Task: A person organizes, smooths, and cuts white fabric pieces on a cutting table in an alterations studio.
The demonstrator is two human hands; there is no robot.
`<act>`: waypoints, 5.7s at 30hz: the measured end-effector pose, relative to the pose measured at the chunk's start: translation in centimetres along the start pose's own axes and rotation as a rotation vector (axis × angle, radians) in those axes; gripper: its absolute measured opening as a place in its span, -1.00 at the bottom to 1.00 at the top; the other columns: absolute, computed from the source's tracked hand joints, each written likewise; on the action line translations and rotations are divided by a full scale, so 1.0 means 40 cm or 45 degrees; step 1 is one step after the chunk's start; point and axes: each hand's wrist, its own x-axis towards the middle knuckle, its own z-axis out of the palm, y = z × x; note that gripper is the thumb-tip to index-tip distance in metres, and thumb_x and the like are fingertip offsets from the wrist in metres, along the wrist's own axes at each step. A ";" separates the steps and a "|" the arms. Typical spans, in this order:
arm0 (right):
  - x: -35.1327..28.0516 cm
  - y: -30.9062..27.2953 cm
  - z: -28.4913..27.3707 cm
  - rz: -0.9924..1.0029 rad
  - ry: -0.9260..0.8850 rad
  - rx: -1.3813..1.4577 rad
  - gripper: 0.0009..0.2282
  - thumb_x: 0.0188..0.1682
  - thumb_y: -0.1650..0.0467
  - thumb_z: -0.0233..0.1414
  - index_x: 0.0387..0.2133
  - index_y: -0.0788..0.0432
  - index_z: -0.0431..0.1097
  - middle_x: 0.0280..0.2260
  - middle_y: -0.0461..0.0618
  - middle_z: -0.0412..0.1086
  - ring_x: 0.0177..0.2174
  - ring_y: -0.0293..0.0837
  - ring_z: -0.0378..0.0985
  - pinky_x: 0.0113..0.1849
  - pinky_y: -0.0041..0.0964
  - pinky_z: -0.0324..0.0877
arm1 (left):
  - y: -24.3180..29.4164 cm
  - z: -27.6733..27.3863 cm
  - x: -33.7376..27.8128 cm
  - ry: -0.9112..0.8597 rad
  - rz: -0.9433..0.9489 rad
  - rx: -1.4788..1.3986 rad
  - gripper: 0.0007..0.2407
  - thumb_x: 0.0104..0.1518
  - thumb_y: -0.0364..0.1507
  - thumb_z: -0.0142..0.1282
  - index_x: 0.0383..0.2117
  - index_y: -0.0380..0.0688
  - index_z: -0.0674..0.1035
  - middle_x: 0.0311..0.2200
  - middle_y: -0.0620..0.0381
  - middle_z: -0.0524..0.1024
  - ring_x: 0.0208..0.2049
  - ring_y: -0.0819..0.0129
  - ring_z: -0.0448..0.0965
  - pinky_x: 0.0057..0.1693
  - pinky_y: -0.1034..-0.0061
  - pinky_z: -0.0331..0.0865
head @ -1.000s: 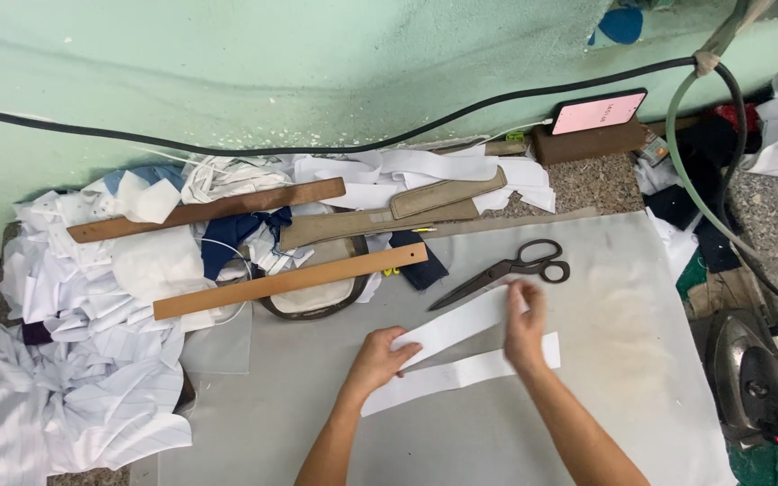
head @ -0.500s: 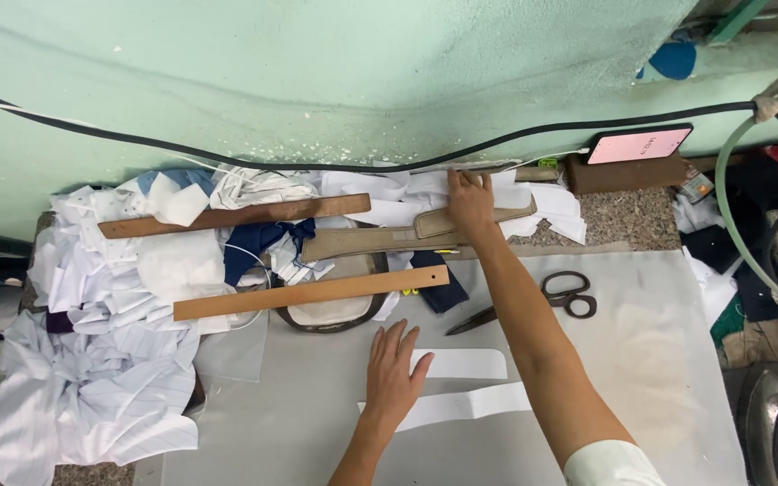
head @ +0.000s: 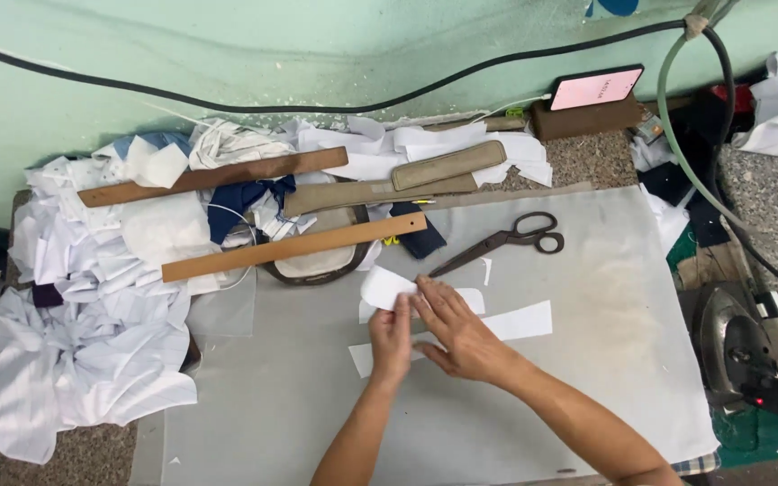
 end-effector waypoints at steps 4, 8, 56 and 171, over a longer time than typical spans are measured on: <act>-0.038 0.019 -0.037 0.412 0.210 0.626 -0.17 -0.20 0.30 0.34 0.33 0.34 0.06 0.16 0.30 0.26 0.11 0.28 0.37 0.09 0.09 0.35 | 0.065 -0.102 0.055 -0.495 -0.062 0.434 -0.85 0.27 -0.41 0.14 -0.46 -0.13 0.62 -0.66 0.27 0.52 -0.54 0.52 0.44 -0.29 0.56 0.33; -0.073 0.062 0.002 1.121 0.101 0.990 -0.86 -0.07 0.42 0.26 -0.34 0.30 0.57 -0.74 0.14 0.45 -0.69 -0.16 0.49 -0.56 -0.38 0.44 | 0.085 -0.121 0.079 -0.984 -0.107 0.805 -0.86 0.10 -0.47 0.26 -0.28 -0.25 0.65 -0.44 -0.17 0.66 -0.35 0.08 0.63 -0.14 0.26 0.46; 0.128 0.685 -0.089 0.274 0.101 -0.955 -0.77 -0.23 0.30 0.28 -0.53 0.15 0.39 -0.52 0.03 0.43 -0.38 0.11 0.48 -0.05 -0.02 0.32 | -0.038 -0.123 0.108 -0.236 1.064 1.125 -0.81 0.25 -0.45 0.14 -0.09 -0.26 0.61 0.00 -0.04 0.53 0.04 0.11 0.55 0.29 0.01 0.35; -0.318 0.383 0.129 0.485 -0.492 -0.292 -0.56 -0.04 -0.02 0.11 -0.24 0.10 0.44 -0.39 -0.02 0.37 -0.33 0.08 0.48 -0.43 0.02 0.43 | -0.163 -0.206 -0.168 0.641 -0.400 0.202 -0.58 0.09 -0.24 0.24 0.05 -0.17 0.57 -0.07 0.12 0.63 -0.09 0.42 0.63 0.06 0.58 0.47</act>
